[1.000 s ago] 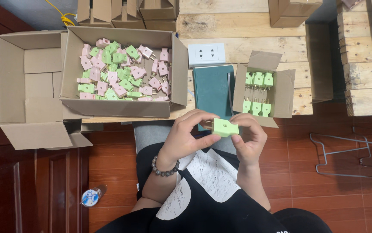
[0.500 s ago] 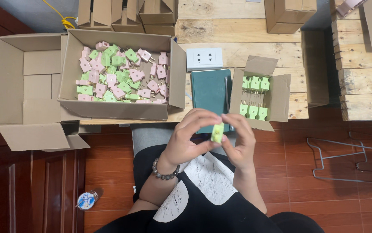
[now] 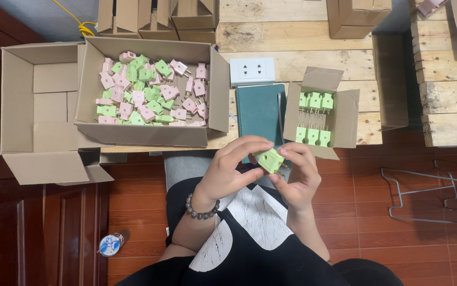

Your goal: The person inserts metal prongs into green and pink plastic housings by hand and places the assembled units into cardboard boxes on a wooden workbench.

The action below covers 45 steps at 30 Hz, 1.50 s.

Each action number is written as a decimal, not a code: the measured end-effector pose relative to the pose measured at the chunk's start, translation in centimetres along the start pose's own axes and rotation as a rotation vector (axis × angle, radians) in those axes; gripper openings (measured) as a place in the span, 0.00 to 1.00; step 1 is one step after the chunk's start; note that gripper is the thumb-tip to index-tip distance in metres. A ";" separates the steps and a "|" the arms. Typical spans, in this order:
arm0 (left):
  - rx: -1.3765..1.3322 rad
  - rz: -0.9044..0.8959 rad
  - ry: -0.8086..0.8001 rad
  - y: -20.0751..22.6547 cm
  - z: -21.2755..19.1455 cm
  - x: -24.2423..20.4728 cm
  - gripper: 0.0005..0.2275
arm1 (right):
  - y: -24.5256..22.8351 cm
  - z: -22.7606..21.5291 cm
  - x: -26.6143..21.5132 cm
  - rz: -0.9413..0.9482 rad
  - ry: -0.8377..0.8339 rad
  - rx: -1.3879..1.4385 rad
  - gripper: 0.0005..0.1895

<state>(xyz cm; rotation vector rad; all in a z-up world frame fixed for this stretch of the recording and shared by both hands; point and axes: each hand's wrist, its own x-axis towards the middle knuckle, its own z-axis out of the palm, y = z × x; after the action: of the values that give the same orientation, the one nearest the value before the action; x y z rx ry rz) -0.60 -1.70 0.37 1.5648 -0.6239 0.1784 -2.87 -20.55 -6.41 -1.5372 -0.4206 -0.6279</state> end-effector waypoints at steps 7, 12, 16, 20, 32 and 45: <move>-0.032 -0.001 0.061 0.1 -0.6 0.2 0.17 | 0.8 -0.8 -0.2 0.032 0.016 -0.012 0.25; -0.096 -0.043 0.132 0.0 -0.6 0.0 0.14 | 1.0 -1.1 0.1 0.071 0.019 -0.007 0.26; -0.109 -0.058 0.135 -0.4 -0.4 -0.4 0.16 | 1.7 -1.1 -0.4 0.106 0.064 0.067 0.27; -0.138 -0.094 0.090 -1.1 -0.3 -0.9 0.17 | 2.1 -1.0 -0.4 0.140 0.079 0.117 0.30; -0.038 -0.037 0.112 0.1 -0.7 0.3 0.14 | 1.7 -1.2 -0.2 0.029 0.019 0.028 0.25; -0.107 -0.010 0.186 -0.6 -0.4 -0.4 0.15 | 1.6 -1.3 0.0 0.055 -0.020 0.003 0.24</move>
<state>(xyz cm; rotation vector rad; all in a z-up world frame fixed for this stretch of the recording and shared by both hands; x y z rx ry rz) -0.54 -1.21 -0.29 1.4295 -0.4723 0.2753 -2.04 -21.92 -7.66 -1.5481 -0.3929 -0.5698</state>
